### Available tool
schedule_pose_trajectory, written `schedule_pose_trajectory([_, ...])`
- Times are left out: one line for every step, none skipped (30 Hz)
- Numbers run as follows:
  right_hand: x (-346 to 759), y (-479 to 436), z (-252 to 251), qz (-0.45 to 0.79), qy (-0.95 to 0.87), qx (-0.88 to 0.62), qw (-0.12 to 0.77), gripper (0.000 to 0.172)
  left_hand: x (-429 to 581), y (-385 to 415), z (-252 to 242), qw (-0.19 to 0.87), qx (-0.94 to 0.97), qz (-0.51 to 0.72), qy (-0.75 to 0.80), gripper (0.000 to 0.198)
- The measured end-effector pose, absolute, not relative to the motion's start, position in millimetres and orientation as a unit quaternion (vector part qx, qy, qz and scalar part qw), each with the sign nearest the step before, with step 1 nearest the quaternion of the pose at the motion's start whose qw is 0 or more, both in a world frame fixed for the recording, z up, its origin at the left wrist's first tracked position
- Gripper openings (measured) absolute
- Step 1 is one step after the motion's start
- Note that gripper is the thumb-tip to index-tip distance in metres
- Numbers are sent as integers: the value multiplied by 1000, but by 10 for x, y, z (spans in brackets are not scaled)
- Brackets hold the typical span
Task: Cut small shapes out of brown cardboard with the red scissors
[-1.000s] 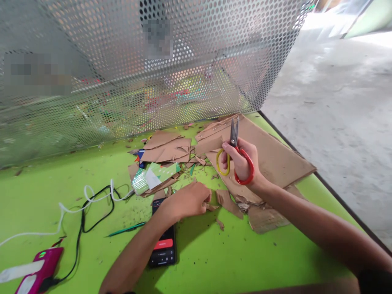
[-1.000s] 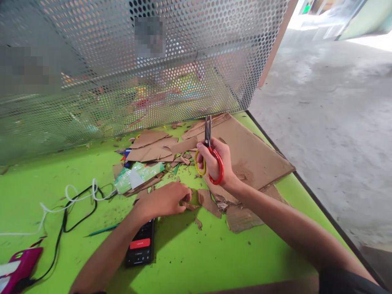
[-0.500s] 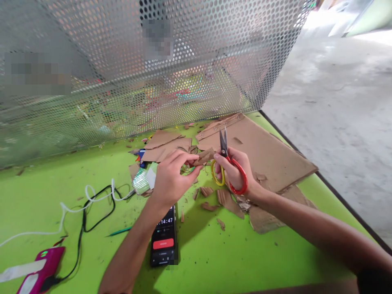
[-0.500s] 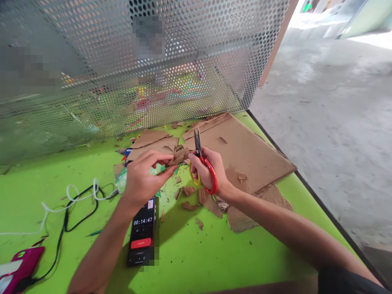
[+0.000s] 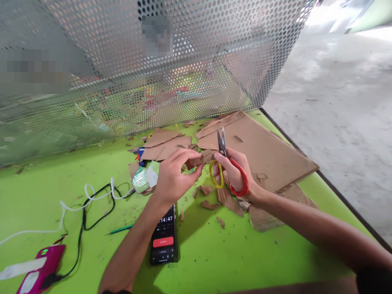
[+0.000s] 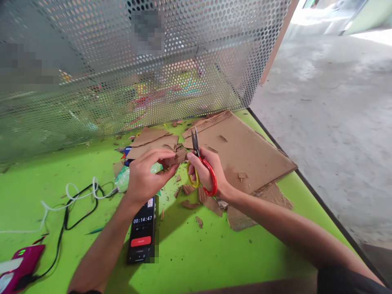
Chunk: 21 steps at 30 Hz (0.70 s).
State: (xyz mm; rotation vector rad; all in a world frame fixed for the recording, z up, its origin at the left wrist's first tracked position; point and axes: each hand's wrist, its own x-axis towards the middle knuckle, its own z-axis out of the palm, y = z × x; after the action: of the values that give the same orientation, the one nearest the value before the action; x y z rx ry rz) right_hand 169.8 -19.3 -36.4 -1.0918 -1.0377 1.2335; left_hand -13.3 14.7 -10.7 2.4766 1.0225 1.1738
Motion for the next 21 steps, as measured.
schedule_pose_trajectory([1700,-193,-358,522,-446,-461,562,32,-130,144,-104,107,842,399,346,22])
schedule_pose_trajectory([1703,-193,-355,520,-450,-458,563,33,-126,141,-99,105,842,400,345,22])
schedule_pose_trajectory([1705,-192,-353,519,-454,-456,563,33,-122,138,-94,102,843,402,343,21])
schedule_pose_trajectory([1706,-192,-354,518,-455,-455,563,33,-118,135,-87,99,843,404,341,21])
schedule_pose_trajectory([1707,-193,-357,519,-455,-454,563,33,-115,132,-81,97,843,407,338,20])
schedule_pose_trajectory([1707,-194,-362,520,-452,-454,565,32,-112,130,-77,97,842,411,336,20])
schedule_pose_trajectory([1707,-196,-368,520,-450,-454,567,31,-110,127,-74,99,841,413,336,20])
schedule_pose_trajectory([1707,-198,-374,520,-447,-452,571,30,-110,125,-75,107,838,415,339,20])
schedule_pose_trajectory([1707,-199,-380,518,-445,-450,575,28,-110,123,-79,125,833,414,345,21])
schedule_pose_trajectory([1708,-201,-385,516,-444,-448,579,27,-110,120,-87,156,824,413,355,23])
schedule_pose_trajectory([1708,-202,-387,514,-444,-447,582,27,-109,116,-98,199,810,412,367,28])
schedule_pose_trajectory([1709,-202,-387,511,-444,-447,584,26,-106,112,-111,250,792,409,378,36])
schedule_pose_trajectory([1711,-202,-386,509,-445,-448,585,26,-101,107,-125,306,768,405,389,45])
schedule_pose_trajectory([1712,-201,-383,506,-447,-449,585,26,-92,101,-138,362,741,401,397,52])
schedule_pose_trajectory([1713,-201,-379,504,-450,-451,584,26,-81,95,-147,413,713,396,404,56])
schedule_pose_trajectory([1713,-201,-375,502,-452,-451,583,26,-68,88,-153,457,687,390,410,56])
schedule_pose_trajectory([1714,-202,-372,502,-454,-451,583,26,-54,83,-155,492,663,385,413,52])
schedule_pose_trajectory([1713,-204,-369,502,-455,-450,582,26,-41,78,-154,518,643,382,414,45])
schedule_pose_trajectory([1713,-207,-366,502,-457,-448,581,26,-29,75,-149,535,630,383,414,39])
schedule_pose_trajectory([1713,-210,-365,503,-458,-447,580,26,-18,72,-142,544,622,386,411,35])
schedule_pose_trajectory([1713,-213,-363,504,-459,-446,580,26,-10,71,-134,547,619,390,407,32])
